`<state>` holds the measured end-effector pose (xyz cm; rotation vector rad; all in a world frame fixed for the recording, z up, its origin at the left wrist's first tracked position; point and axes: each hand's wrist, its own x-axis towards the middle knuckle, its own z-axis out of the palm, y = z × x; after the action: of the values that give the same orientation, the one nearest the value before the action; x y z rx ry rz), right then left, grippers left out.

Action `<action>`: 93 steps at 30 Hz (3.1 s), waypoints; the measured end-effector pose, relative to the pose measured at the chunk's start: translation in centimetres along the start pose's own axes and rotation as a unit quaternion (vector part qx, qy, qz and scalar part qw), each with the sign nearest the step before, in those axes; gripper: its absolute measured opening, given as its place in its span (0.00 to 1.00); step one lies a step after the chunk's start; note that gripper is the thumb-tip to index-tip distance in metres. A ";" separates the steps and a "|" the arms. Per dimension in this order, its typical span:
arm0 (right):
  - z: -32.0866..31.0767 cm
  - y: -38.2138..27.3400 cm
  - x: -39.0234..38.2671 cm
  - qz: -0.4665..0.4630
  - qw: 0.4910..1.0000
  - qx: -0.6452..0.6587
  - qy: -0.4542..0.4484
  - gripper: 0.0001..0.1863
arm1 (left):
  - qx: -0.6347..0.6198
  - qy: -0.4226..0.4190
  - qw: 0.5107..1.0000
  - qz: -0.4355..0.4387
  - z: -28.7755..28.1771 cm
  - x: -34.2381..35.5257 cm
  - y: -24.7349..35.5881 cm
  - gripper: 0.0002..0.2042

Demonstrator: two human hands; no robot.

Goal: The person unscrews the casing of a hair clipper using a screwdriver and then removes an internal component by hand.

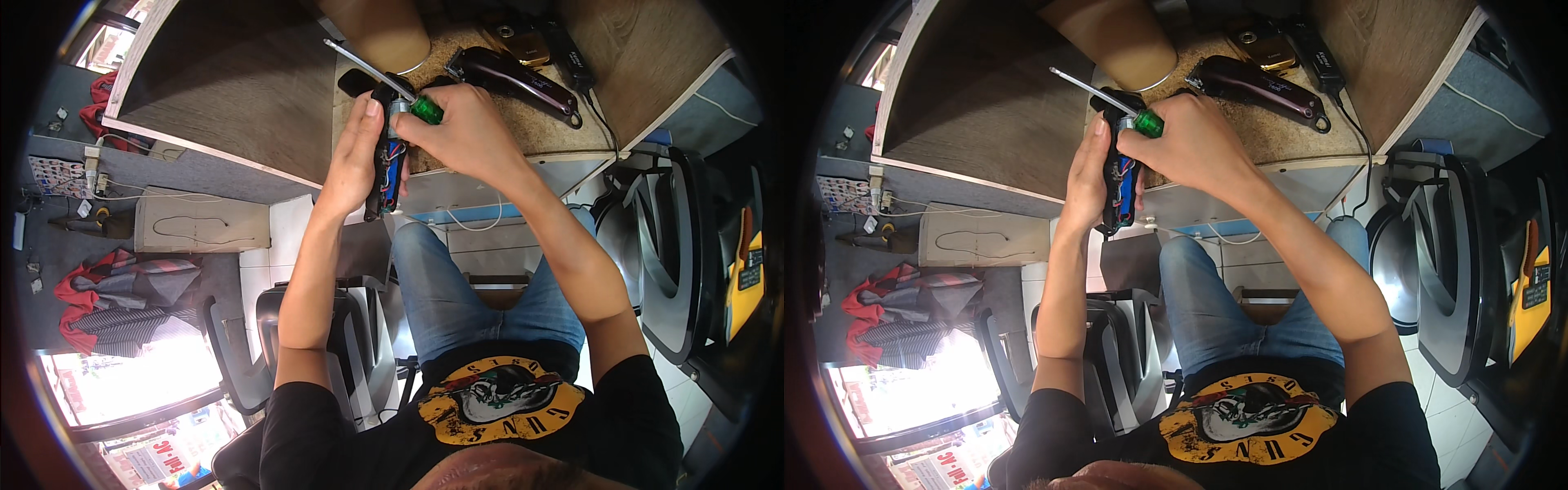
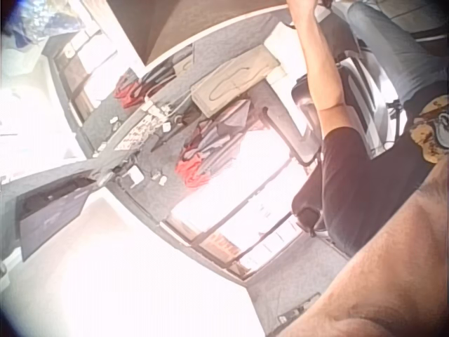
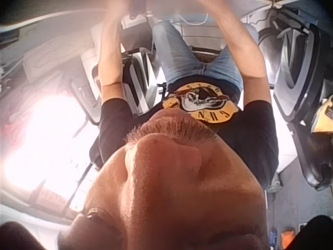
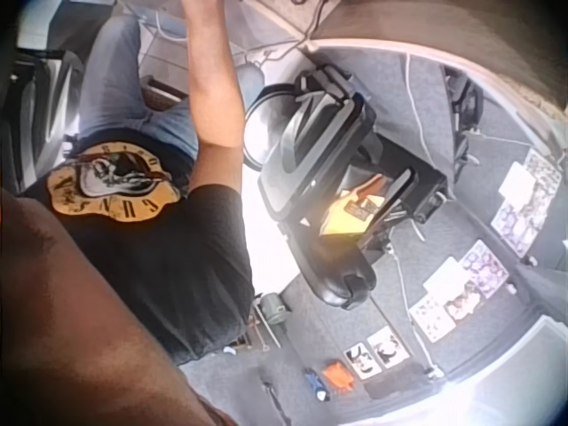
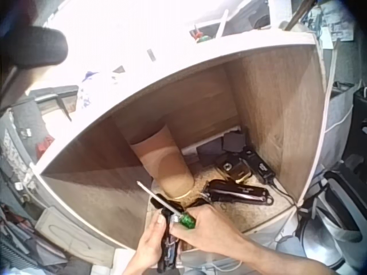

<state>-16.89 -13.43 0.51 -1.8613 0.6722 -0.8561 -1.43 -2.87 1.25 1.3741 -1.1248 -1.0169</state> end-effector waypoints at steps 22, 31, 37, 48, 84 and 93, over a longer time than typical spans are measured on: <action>0.3 -0.4 0.1 0.053 0.998 0.024 -0.012 0.22 | -0.013 0.010 1.000 -0.023 -0.4 0.3 -0.3 0.24; 0.5 0.8 0.3 0.071 0.996 0.051 -0.014 0.22 | -0.023 0.020 0.999 -0.039 -0.1 0.2 0.0 0.24; 0.4 -0.1 0.1 0.065 0.997 0.013 -0.049 0.24 | -0.032 0.012 0.998 -0.056 -1.1 0.1 -0.5 0.26; 0.1 -0.2 0.0 0.069 0.997 0.023 -0.036 0.23 | -0.021 0.006 0.999 -0.050 -0.6 0.2 -0.3 0.24; -0.4 -0.6 -0.6 0.057 0.992 0.114 -0.012 0.18 | -0.257 -0.011 0.963 -0.074 -2.4 0.8 -1.6 0.35; -0.3 -0.7 -0.5 0.065 0.979 0.193 -0.030 0.18 | -0.225 -0.012 0.974 0.025 -1.7 0.5 -1.1 0.22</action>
<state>-17.43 -12.93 1.08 -1.4722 0.5395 -0.7795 0.44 -3.02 0.28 0.9688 -0.8719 -1.1698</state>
